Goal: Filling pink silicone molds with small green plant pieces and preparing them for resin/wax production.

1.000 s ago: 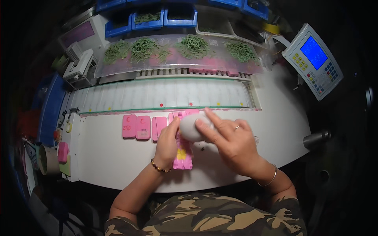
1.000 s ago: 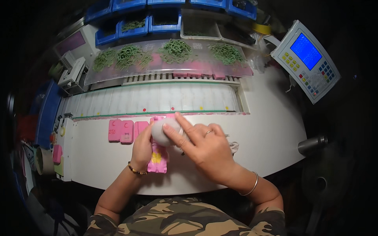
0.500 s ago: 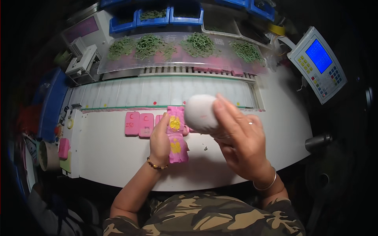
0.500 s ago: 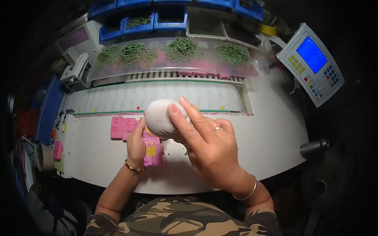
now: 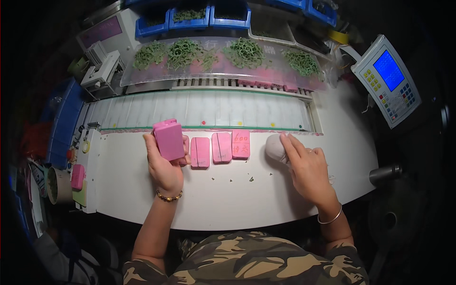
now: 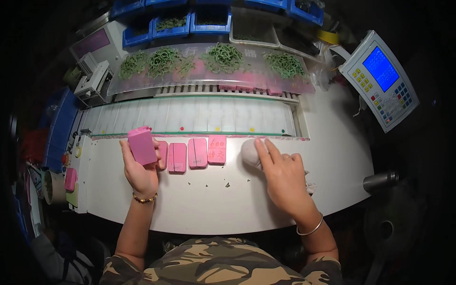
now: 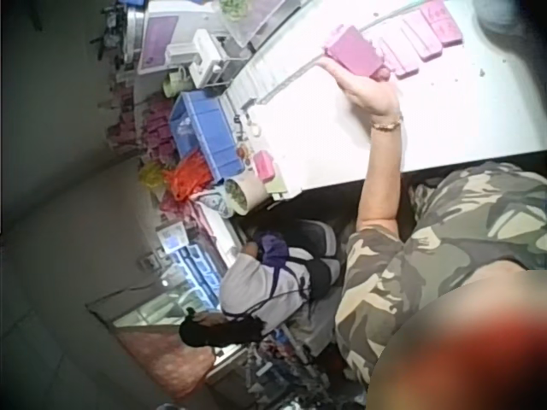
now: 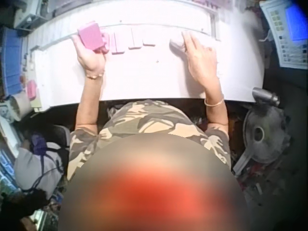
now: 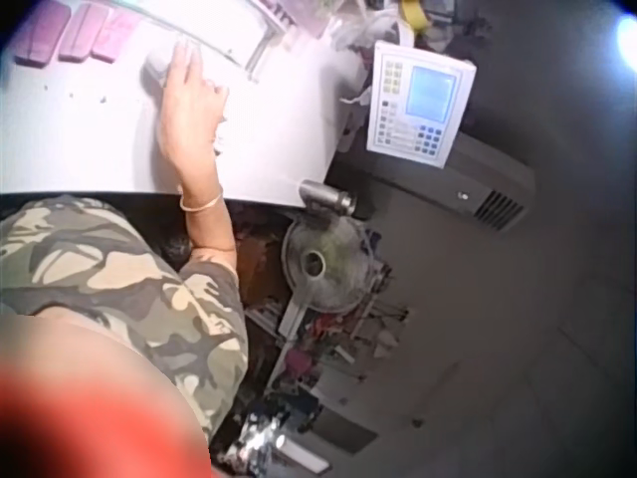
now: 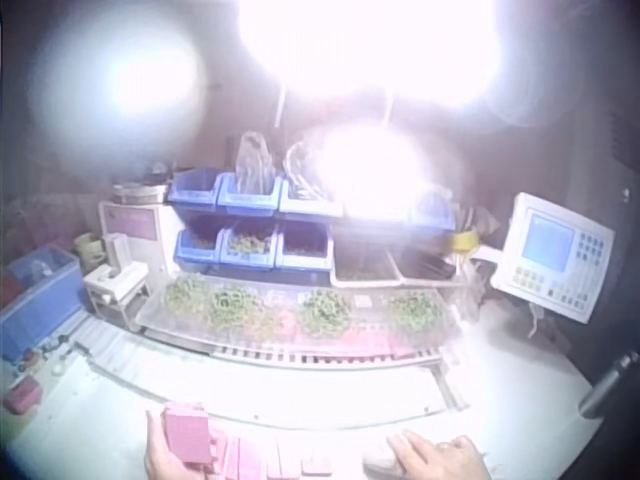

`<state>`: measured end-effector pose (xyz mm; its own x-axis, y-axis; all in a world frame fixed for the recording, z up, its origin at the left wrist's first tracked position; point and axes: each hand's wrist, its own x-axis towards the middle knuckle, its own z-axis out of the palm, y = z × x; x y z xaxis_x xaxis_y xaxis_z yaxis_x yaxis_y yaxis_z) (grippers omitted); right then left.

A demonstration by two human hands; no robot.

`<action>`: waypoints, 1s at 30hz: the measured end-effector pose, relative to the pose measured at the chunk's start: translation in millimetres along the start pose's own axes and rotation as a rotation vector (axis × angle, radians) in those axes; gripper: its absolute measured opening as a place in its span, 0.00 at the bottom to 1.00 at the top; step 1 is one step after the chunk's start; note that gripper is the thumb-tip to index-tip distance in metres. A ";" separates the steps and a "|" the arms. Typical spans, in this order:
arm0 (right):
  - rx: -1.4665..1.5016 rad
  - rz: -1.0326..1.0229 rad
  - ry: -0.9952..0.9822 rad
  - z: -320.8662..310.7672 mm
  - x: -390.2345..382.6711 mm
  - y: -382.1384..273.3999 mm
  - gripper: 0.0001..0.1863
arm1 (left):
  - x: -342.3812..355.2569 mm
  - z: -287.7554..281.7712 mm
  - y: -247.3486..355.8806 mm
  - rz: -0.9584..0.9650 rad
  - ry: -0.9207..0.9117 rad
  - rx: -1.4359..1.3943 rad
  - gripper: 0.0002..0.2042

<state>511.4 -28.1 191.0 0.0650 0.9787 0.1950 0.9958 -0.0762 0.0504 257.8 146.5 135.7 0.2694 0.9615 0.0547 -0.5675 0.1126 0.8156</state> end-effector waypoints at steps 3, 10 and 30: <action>-0.025 0.112 -0.102 13.2 -0.5 4.9 0.35 | -2.9 3.7 0.2 -0.039 -0.032 0.013 0.25; 0.688 -0.090 0.184 7.2 33.0 -34.0 0.30 | -34.0 39.9 -23.7 -0.110 -0.164 0.153 0.17; 2.042 0.088 0.084 30.2 48.9 -51.8 0.08 | -30.2 33.4 -11.0 -0.672 -0.626 -0.230 0.27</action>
<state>464.9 29.5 168.4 0.1635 0.9711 0.1736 -0.3942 0.2257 -0.8909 281.9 107.8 144.4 0.9264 0.3751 -0.0318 -0.2627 0.7047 0.6591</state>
